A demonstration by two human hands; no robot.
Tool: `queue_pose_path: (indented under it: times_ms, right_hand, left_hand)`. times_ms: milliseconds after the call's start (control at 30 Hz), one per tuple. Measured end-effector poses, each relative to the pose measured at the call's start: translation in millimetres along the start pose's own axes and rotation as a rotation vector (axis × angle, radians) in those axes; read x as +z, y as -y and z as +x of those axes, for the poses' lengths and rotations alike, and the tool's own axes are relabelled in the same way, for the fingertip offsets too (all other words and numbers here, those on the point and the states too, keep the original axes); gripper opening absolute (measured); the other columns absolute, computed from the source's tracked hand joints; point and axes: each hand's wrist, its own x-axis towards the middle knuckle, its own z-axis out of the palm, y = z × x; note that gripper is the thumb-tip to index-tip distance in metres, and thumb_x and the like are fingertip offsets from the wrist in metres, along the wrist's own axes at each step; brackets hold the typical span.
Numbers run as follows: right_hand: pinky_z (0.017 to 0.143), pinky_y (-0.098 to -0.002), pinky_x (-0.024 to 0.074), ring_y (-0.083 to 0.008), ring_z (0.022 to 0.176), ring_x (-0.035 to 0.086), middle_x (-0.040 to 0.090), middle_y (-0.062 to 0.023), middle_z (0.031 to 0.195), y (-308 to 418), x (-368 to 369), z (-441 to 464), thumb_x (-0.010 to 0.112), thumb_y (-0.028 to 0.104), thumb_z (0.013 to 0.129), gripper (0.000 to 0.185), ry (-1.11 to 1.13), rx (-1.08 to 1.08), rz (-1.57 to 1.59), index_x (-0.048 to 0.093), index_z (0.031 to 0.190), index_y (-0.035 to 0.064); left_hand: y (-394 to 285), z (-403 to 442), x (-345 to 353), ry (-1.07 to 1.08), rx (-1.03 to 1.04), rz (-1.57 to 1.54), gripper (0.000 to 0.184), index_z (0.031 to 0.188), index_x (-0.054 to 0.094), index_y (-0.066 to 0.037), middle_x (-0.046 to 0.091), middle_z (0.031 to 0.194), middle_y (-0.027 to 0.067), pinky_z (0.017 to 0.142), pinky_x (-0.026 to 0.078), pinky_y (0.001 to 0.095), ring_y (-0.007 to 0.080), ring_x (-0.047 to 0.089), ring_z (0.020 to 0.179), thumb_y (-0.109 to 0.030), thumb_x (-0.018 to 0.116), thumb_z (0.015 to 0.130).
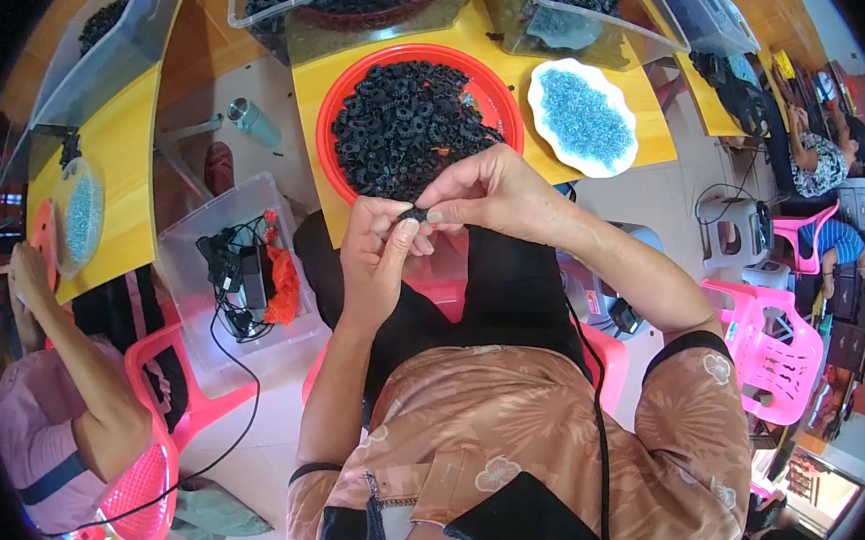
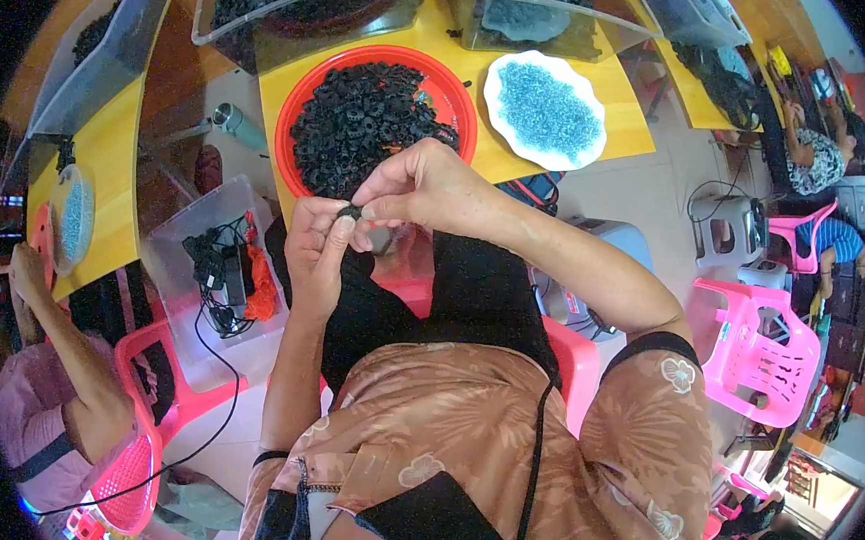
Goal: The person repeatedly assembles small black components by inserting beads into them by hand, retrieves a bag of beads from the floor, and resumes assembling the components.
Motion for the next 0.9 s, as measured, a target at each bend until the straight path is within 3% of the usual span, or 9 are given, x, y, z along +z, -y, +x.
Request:
queue_pose_path:
  times_ms: [300,400,600,800,900]
  right_hand:
    - [0.07,-0.0215,0.0494,-0.0065,0.075,0.06,0.066,-0.0019,0.084,-3.8,7.2,-7.8,0.063,0.004,0.087,0.014,-0.029,-0.062,0.021,0.065,0.099,-0.0008]
    - [0.072,-0.0216,0.0495,-0.0064,0.078,0.061,0.066,-0.002,0.086,-4.6,8.1,-10.9,0.062,0.002,0.086,0.016,-0.036,-0.028,0.058,0.063,0.102,-0.0006]
    - [0.074,-0.0212,0.0494,-0.0068,0.082,0.062,0.066,-0.0016,0.085,-9.2,5.9,-6.4,0.063,-0.002,0.083,0.026,-0.03,-0.103,0.069,0.06,0.108,0.0023]
    - [0.065,-0.0227,0.0494,-0.008,0.07,0.063,0.066,-0.0033,0.077,-4.3,5.5,-5.4,0.061,-0.001,0.08,0.027,0.017,-0.092,0.128,0.055,0.107,0.0009]
    - [0.062,-0.0241,0.0488,-0.0087,0.067,0.062,0.066,-0.0042,0.074,-11.3,7.1,-2.4,0.063,-0.001,0.076,0.03,-0.001,-0.13,-0.027,0.054,0.104,0.0013]
  left_hand:
    - [-3.6,-0.3,-0.2,0.024,-0.071,-0.044,0.012,0.103,0.047,-0.002,0.063,0.084,0.01,0.063,0.045,0.0232,0.0121,0.057,0.067,-0.005,0.052,0.092]
    - [-3.9,-1.0,-0.1,0.041,-0.072,-0.048,0.011,0.101,0.046,-0.003,0.062,0.085,0.0087,0.062,0.046,0.0211,0.009,0.057,0.067,-0.004,0.052,0.093]
    - [-4.8,-1.9,-0.3,0.042,-0.067,-0.018,0.011,0.102,0.047,-0.002,0.062,0.082,0.0097,0.061,0.045,0.0223,0.0117,0.057,0.066,-0.004,0.052,0.092]
    - [-4.5,-4.7,1.2,0.048,-0.052,0.02,0.011,0.101,0.049,-0.002,0.061,0.081,0.0084,0.062,0.046,0.0226,0.0102,0.056,0.065,0.0,0.053,0.091]
    - [2.5,-5.8,-7.2,0.075,0.045,0.278,0.01,0.099,0.05,-0.001,0.06,0.08,0.0069,0.061,0.045,0.0216,0.0087,0.054,0.065,0.002,0.053,0.09]
